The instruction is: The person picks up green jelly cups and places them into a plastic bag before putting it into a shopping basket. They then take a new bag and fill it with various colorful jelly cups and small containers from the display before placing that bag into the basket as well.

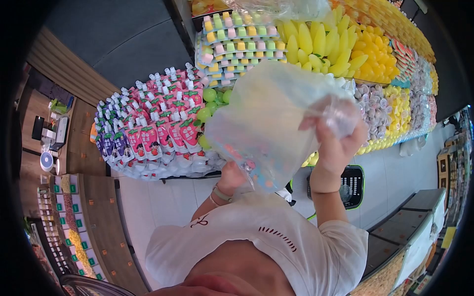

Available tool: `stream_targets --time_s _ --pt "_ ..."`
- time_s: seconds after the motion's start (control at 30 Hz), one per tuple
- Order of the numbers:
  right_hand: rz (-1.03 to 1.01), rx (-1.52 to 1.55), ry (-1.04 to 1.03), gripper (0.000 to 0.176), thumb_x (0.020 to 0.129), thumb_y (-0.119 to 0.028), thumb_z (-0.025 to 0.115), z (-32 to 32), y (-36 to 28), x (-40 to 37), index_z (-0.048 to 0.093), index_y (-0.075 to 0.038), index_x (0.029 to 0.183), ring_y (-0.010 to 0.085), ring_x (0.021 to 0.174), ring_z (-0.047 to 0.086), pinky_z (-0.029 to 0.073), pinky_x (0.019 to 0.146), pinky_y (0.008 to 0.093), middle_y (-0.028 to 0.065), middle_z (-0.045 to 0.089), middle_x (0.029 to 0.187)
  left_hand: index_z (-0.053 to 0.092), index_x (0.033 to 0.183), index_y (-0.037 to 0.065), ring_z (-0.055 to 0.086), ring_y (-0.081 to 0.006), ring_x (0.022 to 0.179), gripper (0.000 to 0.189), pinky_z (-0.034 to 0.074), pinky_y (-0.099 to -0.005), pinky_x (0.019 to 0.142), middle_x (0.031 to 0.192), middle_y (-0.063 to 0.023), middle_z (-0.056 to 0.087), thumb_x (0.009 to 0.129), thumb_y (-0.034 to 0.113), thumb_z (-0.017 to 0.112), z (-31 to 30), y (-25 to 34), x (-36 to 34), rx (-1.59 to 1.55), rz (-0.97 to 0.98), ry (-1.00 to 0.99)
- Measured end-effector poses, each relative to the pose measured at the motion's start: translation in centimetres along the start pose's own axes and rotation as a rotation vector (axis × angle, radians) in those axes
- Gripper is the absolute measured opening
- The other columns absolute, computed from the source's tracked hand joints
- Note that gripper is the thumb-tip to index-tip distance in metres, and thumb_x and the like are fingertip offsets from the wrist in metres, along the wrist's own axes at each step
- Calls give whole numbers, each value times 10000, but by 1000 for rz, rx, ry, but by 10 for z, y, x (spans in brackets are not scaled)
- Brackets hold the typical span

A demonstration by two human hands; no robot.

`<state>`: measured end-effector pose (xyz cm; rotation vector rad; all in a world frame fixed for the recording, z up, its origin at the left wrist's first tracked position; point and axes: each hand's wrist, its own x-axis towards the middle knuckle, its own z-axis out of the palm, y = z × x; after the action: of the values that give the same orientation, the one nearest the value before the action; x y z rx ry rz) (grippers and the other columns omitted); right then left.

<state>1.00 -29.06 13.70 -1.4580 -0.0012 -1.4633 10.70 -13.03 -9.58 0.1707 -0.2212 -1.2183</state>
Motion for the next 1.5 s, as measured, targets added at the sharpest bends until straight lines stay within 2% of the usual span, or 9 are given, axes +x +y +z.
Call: stream_targets --time_s 0.07,0.23,0.37,0.43,0.83,1.23,1.33,1.43,1.5 --pt "53 63 198 172 779 -76 636 17 -2 9 554 8 905 152 542 520 399 488 252 85 563 692 495 1191 153 522 -229 1053 470 401 -450 925 1146 -19 549 779 275 684 1 -2 -1 -82 -30 -22" --pt "-524 -112 -255 152 726 -102 683 2 12 11 594 -1 796 214 556 545 447 527 300 54 532 605 510 1180 181 502 -229 1096 450 379 -474 937 1175 -26 546 773 285 670 13 -4 7 -106 -146 155" --pt "-344 -43 -98 153 733 -130 678 -11 6 23 602 -10 791 208 559 538 438 532 300 47 533 607 480 1228 171 441 -259 1184 517 370 -470 935 1254 -47 497 774 361 640 -18 -13 22 -331 -6 -358" --pt "-351 -34 -99 156 736 -144 675 -18 -2 22 606 -14 789 205 561 534 434 534 300 44 533 608 527 1169 221 440 -265 1178 498 400 -467 869 1230 -22 508 748 463 637 39 1 12 18 30 4" --pt "-361 -32 -7 188 756 -227 659 -42 -22 53 631 -42 773 187 570 512 408 549 300 23 535 612 370 1362 191 356 -280 1273 746 278 -486 1039 1399 -49 373 742 523 619 43 -11 22 152 -154 -180" --pt "-282 16 27 242 776 -310 644 -49 -19 35 655 -69 758 169 580 491 382 564 299 3 537 616 420 1290 128 446 -278 1184 639 388 -486 965 1282 -72 469 846 588 405 65 59 20 -211 472 -314" --pt "-275 31 34 257 781 -331 640 -50 -19 34 661 -76 754 164 583 486 376 567 299 -2 538 618 431 1277 97 470 -287 1146 608 396 -494 953 1246 -84 493 864 541 383 70 70 9 389 670 383" --pt "-258 53 31 273 786 -352 636 -48 -16 32 667 -83 750 159 585 480 369 571 299 -7 539 619 442 1256 48 493 -300 1124 596 402 -480 942 1205 -103 524 874 500 381 67 82 -2 -154 587 -166" --pt "-269 77 29 284 790 -366 634 -46 -16 32 671 -88 747 156 587 477 365 573 299 -10 539 619 437 1260 25 472 -301 1153 677 384 -462 957 1235 -124 501 824 544 447 38 97 -18 201 515 -168"
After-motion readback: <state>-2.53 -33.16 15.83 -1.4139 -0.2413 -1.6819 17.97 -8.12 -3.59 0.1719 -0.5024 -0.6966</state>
